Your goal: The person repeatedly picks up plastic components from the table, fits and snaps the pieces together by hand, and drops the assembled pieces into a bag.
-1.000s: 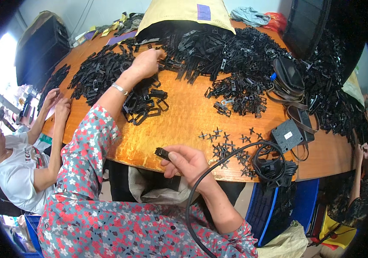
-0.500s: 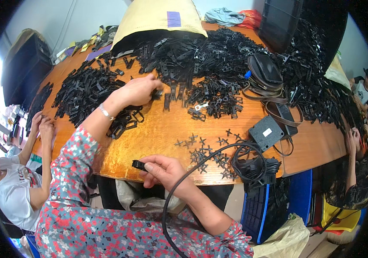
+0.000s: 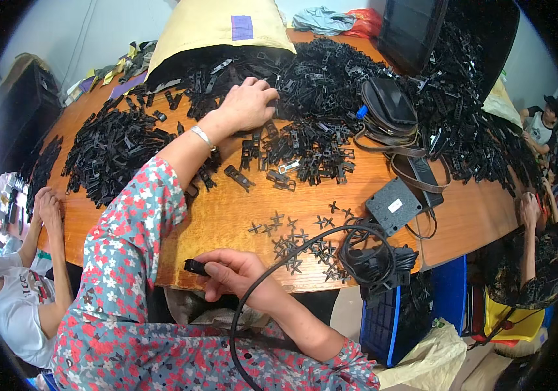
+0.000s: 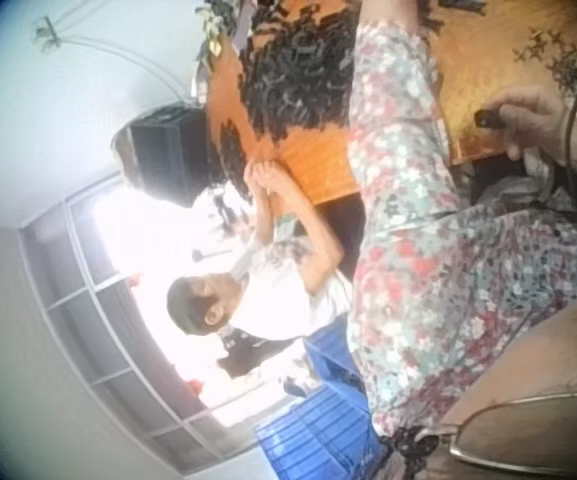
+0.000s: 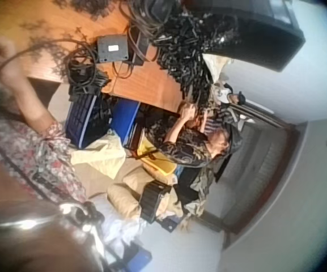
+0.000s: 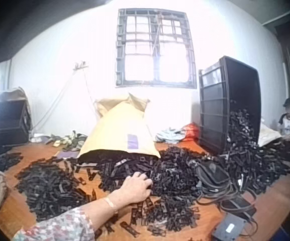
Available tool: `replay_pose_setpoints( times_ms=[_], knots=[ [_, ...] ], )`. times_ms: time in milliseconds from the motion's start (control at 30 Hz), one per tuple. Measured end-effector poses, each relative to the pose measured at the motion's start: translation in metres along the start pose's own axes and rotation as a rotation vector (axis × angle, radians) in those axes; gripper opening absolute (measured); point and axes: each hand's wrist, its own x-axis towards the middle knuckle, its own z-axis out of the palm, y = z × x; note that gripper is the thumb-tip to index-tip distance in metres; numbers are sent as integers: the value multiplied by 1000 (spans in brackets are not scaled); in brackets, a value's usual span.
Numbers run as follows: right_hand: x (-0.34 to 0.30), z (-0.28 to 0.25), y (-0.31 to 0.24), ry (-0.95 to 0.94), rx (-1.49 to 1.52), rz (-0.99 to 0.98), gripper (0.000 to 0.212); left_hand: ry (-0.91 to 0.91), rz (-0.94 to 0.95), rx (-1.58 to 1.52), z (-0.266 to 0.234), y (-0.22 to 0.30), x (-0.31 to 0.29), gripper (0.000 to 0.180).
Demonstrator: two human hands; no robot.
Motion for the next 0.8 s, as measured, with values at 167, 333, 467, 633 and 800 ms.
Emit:
replay_pose_setpoints(
  times_ms=[167, 333, 467, 633, 800],
  knots=[
    [-3, -2, -2, -5, 24, -1, 36, -68, 32, -7, -19, -15, -32, 40],
    [-1, -3, -3, -18, -23, 15, 36, -202, 5, 130, -46, -31, -45, 32],
    [-2, -1, -5, 3, -19, 23, 35, 32, -10, -163, -29, -14, -5, 33],
    [-1, 2, -7, -13, -22, 34, 35, 6, -9, -351, 4, 21, 33, 55],
    [-1, -2, -9, -30, -50, 12, 38, 5, 62, -333, 5, 49, 6, 57]
  ],
)
